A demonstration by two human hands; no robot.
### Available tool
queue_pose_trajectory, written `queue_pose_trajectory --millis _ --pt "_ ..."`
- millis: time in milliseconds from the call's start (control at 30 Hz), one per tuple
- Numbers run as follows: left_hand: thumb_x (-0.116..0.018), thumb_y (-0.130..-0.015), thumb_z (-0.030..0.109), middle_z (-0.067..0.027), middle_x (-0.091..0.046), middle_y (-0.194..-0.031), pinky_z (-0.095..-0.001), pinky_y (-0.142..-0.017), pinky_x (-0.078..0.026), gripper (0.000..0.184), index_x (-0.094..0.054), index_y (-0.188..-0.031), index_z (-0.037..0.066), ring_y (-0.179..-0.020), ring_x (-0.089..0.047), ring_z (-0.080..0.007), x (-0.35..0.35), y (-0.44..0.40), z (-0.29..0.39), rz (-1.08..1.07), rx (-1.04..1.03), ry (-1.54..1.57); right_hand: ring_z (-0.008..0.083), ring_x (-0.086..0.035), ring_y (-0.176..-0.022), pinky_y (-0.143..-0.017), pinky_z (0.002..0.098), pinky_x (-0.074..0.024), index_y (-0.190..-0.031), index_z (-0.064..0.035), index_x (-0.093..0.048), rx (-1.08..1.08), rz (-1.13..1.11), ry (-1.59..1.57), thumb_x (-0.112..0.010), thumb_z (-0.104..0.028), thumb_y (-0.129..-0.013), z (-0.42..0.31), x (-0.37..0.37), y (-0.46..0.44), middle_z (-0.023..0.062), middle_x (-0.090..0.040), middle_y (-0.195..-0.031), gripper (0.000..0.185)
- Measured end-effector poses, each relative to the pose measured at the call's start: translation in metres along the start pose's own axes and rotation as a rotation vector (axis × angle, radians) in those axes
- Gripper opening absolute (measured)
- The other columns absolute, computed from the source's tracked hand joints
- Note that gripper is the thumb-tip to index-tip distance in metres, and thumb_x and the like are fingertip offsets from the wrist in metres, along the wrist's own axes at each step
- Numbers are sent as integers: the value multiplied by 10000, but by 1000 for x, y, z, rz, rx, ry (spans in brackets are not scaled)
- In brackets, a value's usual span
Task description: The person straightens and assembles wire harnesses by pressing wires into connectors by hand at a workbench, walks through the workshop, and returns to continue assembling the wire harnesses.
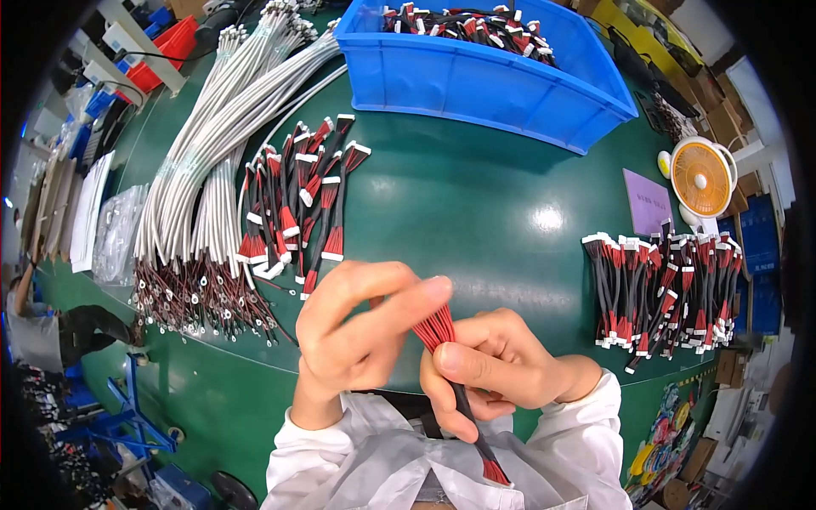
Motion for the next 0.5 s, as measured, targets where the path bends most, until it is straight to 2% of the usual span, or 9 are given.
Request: queue_pose_trajectory --millis 33,267,500 --pt "-610 -569 -80 -84 -616 -820 -253 -482 -415 392 -692 -939 20 -582 -532 -181 -1 2 3 19 -7 -50 35 -320 -364 -333 200 -228 -790 4 -499 -4 -27 22 -304 -230 -1006 -2 -2 1 123 -586 -615 373" --pt "-617 -580 -83 -82 -631 -767 -266 -471 -453 348 -681 -910 7 -593 -595 -187 -1 3 3 22 30 -91 43 -346 -358 -333 206 -265 -817 25 -501 43 -91 -10 -291 -180 -1007 0 -11 1 111 -607 -640 349" --pt "-517 -588 -172 -102 -624 -709 -267 -457 -460 341 -649 -863 -18 -560 -598 -197 -6 10 2 85 165 -20 51 -378 -362 -338 205 -284 -883 57 -515 176 -81 46 -334 -123 -991 -1 -14 2 114 -634 -683 277"
Point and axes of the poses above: each hand's wrist, its own y-axis away from the middle knuckle, its own x-axis out of the back of the hand, z = x × y, the point moved 7 cm from there along -y, towards the middle knuckle
